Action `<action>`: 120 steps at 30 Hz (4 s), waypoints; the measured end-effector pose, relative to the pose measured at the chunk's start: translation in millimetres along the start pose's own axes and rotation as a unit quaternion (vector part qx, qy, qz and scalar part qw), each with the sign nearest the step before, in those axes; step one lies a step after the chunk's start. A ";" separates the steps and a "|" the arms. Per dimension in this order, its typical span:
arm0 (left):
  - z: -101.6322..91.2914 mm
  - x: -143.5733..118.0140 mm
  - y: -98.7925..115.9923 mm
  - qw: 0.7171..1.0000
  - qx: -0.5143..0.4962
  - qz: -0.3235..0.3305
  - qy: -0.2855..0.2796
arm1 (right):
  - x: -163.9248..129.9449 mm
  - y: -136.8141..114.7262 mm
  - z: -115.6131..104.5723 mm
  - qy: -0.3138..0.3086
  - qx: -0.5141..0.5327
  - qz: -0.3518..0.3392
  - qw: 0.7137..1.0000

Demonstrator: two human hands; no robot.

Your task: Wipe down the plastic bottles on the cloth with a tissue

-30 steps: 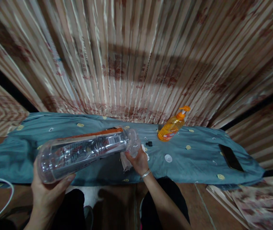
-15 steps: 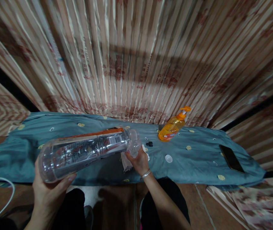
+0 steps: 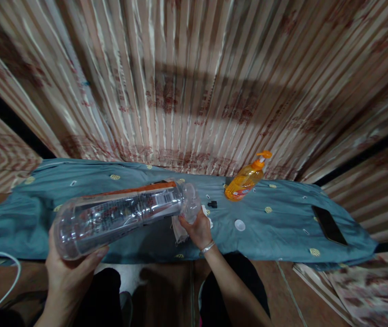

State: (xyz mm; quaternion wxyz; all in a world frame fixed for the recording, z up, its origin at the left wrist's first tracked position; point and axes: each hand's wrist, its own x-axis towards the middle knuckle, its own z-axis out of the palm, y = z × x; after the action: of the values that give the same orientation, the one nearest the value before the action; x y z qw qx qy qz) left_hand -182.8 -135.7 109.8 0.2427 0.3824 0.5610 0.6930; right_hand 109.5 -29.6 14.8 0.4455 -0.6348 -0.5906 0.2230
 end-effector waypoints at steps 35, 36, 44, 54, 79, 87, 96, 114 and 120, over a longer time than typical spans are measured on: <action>-2.0 -0.2 -0.8 1.000 0.004 0.002 -0.011 | -1.0 5.8 2.0 0.018 -0.047 -0.026 0.998; -1.7 0.0 -0.6 1.000 0.001 0.001 -0.012 | -1.2 6.2 2.0 0.014 -0.047 -0.022 0.999; -0.5 0.5 3.5 1.000 0.011 0.009 -0.010 | -1.0 5.1 -0.1 -0.002 -0.020 -0.009 1.000; -1.0 0.6 4.3 1.000 0.016 0.006 -0.014 | -1.1 -0.6 -1.1 0.005 -0.003 0.000 1.000; 0.6 0.6 3.3 1.000 -0.002 0.002 -0.013 | -0.4 -2.3 0.3 0.020 -0.039 -0.015 0.999; -3.3 -0.5 -3.3 1.000 0.019 0.004 -0.015 | -0.8 1.9 1.5 0.003 -0.006 -0.008 1.000; -3.9 -1.3 -3.7 0.999 0.029 0.008 -0.013 | -1.7 1.0 5.1 0.015 -0.002 -0.010 1.000; 0.2 -1.3 0.2 1.000 0.013 0.012 -0.011 | -0.8 -7.0 1.4 0.016 -0.035 -0.004 0.999; 3.0 -2.2 0.7 1.000 0.007 0.014 0.001 | -1.9 -0.3 2.8 0.023 -0.041 -0.031 0.998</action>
State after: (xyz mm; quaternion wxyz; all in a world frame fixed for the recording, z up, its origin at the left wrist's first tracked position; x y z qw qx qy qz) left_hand -179.0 -135.8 110.1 0.2295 0.3917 0.5608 0.6924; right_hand 106.7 -30.6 13.2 0.4392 -0.6385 -0.6087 0.1699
